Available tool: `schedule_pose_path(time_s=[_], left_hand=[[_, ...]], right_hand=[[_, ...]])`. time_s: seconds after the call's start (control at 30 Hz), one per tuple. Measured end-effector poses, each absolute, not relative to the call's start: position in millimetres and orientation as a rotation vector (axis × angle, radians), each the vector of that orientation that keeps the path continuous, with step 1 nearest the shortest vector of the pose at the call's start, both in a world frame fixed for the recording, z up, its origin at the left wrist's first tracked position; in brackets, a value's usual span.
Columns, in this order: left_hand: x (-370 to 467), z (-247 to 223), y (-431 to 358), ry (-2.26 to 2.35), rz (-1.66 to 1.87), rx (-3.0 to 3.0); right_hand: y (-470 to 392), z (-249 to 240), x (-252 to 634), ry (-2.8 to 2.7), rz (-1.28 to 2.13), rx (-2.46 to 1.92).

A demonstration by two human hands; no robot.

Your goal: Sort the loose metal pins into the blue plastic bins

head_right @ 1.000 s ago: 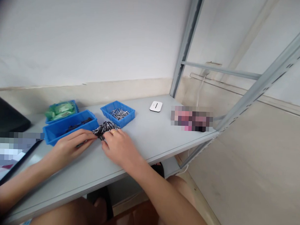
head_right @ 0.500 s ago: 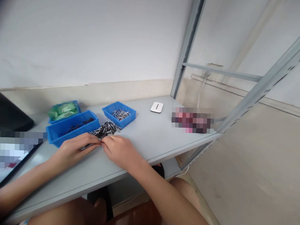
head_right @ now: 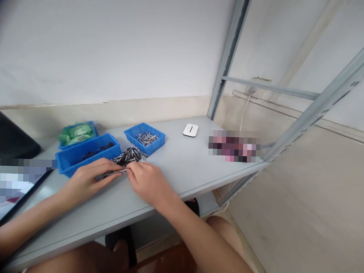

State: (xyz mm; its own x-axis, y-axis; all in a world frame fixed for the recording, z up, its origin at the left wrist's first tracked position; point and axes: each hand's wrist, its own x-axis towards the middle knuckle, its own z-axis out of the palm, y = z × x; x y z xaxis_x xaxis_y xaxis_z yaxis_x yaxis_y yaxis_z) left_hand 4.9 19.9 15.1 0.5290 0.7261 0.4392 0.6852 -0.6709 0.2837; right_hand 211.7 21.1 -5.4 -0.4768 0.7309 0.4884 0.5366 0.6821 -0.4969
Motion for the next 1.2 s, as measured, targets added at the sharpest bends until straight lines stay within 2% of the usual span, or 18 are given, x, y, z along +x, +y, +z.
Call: schedule_pose_path(time_s=[0.27, 0.6, 1.2], left_hand=[[9.9, 23.4, 15.5, 1.217, 0.857, 2.527], [10.8, 21.6, 15.7, 1.361, 0.741, 2.459], [9.5, 24.3, 15.3, 1.183, 0.836, 2.527]], right_hand=[[20.7, -6.6, 211.4, -2.336, 0.287, -0.921], [14.9, 0.3, 216.0, -2.048, 0.458, -0.848], [19.1, -6.1, 210.4, -2.337, 0.142, -0.921]])
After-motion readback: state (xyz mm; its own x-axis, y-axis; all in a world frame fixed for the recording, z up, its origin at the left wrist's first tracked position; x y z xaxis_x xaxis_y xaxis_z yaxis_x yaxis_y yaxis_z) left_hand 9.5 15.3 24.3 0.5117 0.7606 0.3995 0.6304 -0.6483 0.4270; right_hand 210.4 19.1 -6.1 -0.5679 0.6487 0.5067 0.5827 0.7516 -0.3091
